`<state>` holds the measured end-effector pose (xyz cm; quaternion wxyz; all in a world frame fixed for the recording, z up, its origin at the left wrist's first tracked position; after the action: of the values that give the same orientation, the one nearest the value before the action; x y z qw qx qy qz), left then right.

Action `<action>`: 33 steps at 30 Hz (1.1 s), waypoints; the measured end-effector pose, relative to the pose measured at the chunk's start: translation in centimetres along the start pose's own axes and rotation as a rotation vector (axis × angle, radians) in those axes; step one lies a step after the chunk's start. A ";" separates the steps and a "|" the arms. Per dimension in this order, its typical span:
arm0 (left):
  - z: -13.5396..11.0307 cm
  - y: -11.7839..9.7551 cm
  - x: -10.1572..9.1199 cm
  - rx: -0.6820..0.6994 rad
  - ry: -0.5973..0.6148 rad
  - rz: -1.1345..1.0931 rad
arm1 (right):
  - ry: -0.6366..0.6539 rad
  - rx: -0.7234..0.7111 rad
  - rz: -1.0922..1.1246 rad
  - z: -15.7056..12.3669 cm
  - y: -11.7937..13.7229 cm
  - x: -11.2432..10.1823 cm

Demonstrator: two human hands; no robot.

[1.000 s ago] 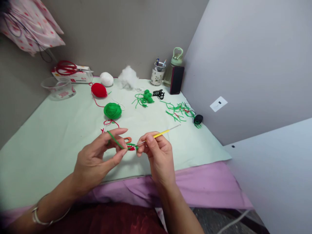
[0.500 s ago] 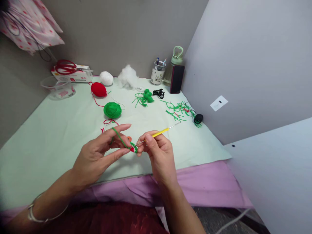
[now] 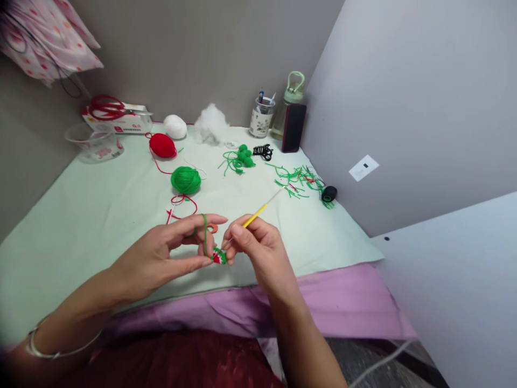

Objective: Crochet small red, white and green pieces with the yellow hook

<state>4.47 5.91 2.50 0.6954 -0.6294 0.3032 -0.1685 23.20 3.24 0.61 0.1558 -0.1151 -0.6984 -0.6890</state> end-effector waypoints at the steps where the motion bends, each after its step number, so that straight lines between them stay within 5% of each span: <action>1: 0.0 -0.1 -0.1 -0.012 0.027 -0.008 | 0.029 0.018 -0.005 0.0 0.0 -0.1; 10: 0.0 0.1 0.5 0.037 -0.092 -0.013 | 0.028 0.017 0.018 0.4 -0.4 -0.4; 17: -0.7 0.5 1.5 0.277 -0.389 0.211 | -0.182 -0.300 -0.035 -1.1 -0.7 0.1; 24: -1.0 1.0 2.1 0.462 -0.547 0.292 | -0.190 -0.497 -0.121 -2.4 -0.5 1.3; 33: -0.9 1.2 3.4 0.344 -0.576 -0.036 | -0.259 -0.558 -0.023 -2.5 -0.9 1.9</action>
<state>6.33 3.34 0.60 0.8455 -0.5297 0.0503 -0.0448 21.24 0.66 0.46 0.0201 -0.2322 -0.4977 -0.8355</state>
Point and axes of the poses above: each hand's wrist, its own z-axis towards the middle knuckle, its own x-axis out of the palm, y = z × x, the point moved 2 cm from there along z, towards the middle knuckle, and after that the axes turned 3 degrees about z, right-handed, at the moved point
